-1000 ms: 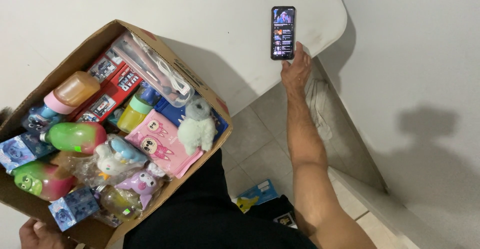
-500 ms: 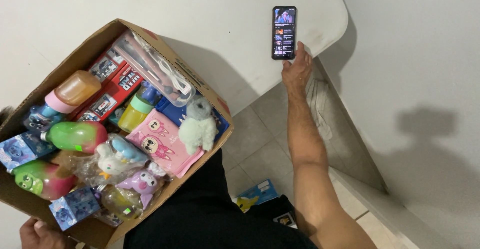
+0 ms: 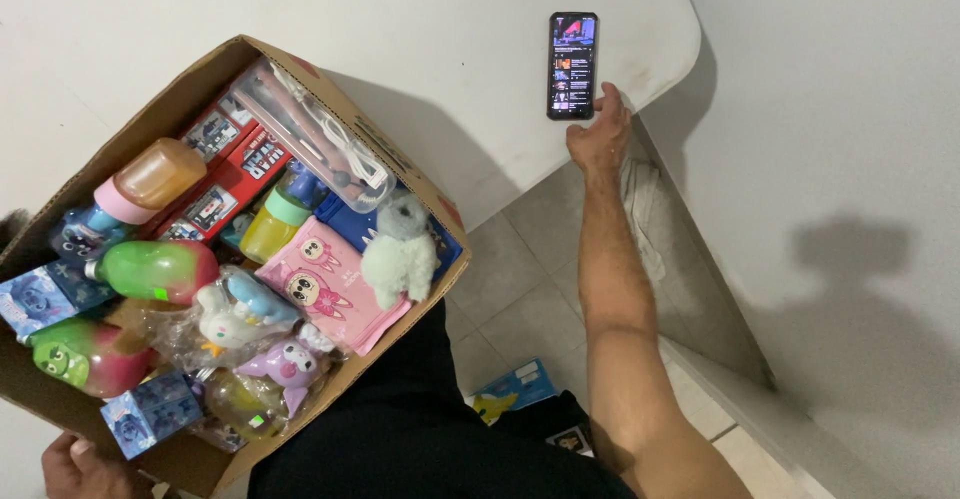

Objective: The person removes a small hair iron from its plastic case, handles a purple plush bag and its strap, and opens a small green bottle while sorting items from a box on a table.

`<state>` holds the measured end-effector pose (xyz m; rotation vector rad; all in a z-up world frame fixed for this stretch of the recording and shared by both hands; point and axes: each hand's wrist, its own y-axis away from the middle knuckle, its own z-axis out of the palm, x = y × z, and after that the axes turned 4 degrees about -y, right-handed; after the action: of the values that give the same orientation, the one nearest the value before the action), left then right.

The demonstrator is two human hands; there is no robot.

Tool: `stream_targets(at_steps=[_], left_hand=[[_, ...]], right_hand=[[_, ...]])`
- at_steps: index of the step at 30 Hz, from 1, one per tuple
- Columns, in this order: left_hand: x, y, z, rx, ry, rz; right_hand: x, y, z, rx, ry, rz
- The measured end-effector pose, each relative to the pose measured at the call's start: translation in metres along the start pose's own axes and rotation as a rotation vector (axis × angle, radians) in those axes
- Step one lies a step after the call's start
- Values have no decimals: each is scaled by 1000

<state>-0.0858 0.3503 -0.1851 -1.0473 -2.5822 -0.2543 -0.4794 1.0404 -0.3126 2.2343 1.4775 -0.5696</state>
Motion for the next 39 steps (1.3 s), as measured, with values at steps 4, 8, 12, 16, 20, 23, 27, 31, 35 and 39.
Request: stream_targets(at_steps=[4,8,12,16,20,23,27,31,35,39], left_hand=[[22,4,-15,-93,-88,-50],[0,-2,-2,-41,-16,-25],[12,2,1,-5,59,-148],[1,0,4,32,76,-17],[-9,0,4,16,79,-42],[13,-6,4,-7,123,-83],[10,-3,-1,-5,5,-89],[16,-2,0,23,65,-130],[-8,-3,-1,-2,-9,56],[6,-3,-1,15,50,-75]], right_hand=[[-23,-17,-17,-126,-61,142],[7,-49,8,-73,-5,-47],[-19,-57,1,-131,12,-5],[-42,-52,-15,-206,-10,86],[-52,-46,-23,-252,-8,160],[-55,-42,-23,-259,-56,191],[-37,-20,-8,-194,-153,205],[-26,-8,16,-9,-157,144],[-15,-18,36,57,-22,70],[-24,-56,38,61,8,53]])
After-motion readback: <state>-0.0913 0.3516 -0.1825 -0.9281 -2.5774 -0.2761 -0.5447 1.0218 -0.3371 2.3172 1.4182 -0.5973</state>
